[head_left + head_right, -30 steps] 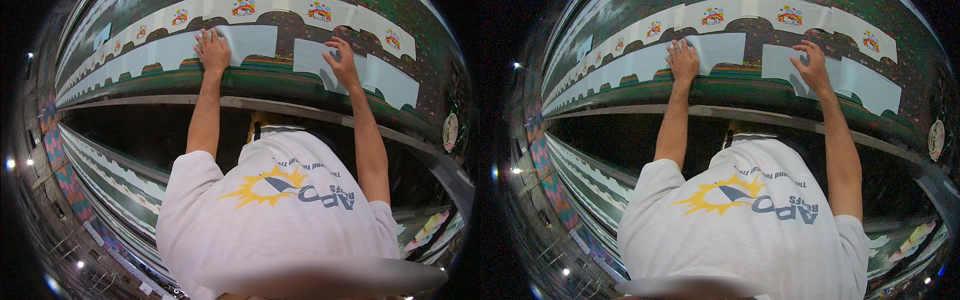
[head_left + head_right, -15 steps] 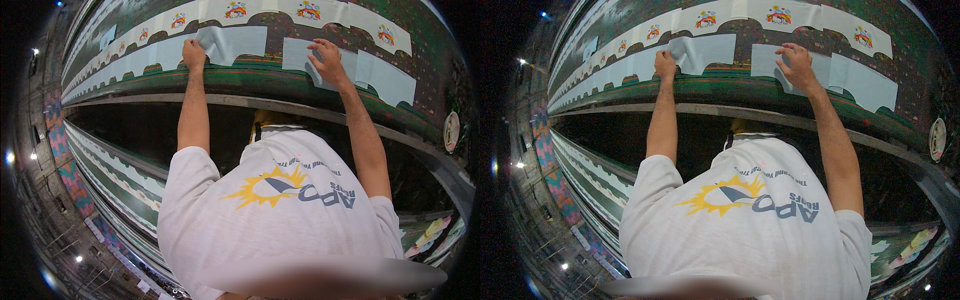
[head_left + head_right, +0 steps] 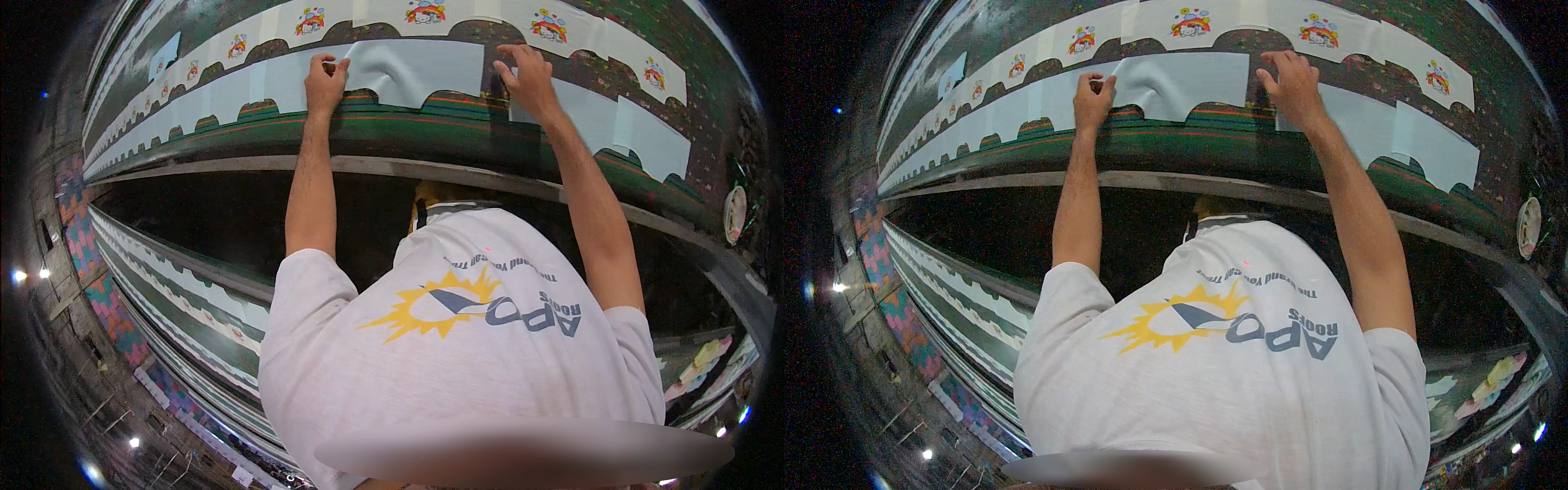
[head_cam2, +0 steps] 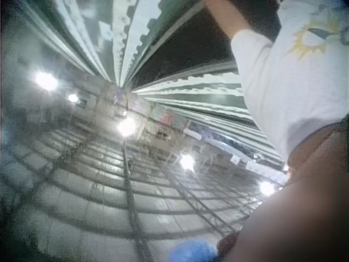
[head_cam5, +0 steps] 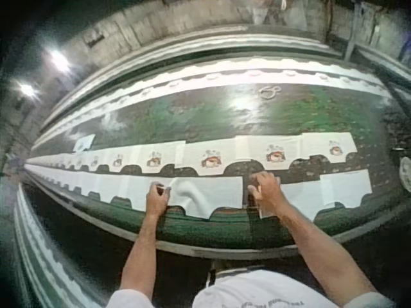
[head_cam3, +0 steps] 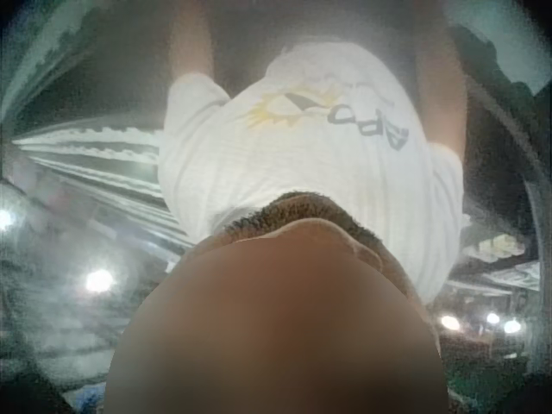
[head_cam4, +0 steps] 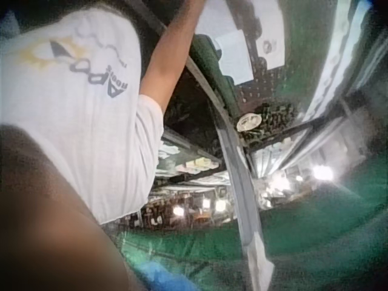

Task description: The person aligns and smooths a long strip of patterned wallpaper onto a curved green surface. They use both hands to press the paper into place, working along the length of the surface to remove air pockets and ensure adhesion.

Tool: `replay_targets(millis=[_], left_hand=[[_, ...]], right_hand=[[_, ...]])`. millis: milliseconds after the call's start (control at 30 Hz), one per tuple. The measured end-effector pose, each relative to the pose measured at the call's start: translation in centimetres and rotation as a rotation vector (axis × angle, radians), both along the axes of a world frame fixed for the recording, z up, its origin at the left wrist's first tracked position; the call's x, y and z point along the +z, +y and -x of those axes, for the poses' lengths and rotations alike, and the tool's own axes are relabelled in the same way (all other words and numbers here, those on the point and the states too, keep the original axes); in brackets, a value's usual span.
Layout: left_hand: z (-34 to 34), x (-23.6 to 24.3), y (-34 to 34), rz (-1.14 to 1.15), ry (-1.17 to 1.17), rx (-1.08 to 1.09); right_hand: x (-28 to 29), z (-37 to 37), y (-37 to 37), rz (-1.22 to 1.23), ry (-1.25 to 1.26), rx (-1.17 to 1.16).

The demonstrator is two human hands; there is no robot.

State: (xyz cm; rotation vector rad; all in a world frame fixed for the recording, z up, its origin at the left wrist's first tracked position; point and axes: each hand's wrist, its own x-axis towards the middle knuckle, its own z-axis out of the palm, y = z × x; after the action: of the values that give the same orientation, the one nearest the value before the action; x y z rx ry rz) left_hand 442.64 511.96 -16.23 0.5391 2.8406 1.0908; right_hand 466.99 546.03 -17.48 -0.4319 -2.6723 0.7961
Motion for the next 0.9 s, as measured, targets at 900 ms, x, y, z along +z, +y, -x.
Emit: replay_targets(millis=[900], left_hand=[[3.2,1.7,-4.2,-0.494,-0.603,-0.320]], right_hand=[[2.2,3.0,-7.2,0.647,0.052,-0.146]])
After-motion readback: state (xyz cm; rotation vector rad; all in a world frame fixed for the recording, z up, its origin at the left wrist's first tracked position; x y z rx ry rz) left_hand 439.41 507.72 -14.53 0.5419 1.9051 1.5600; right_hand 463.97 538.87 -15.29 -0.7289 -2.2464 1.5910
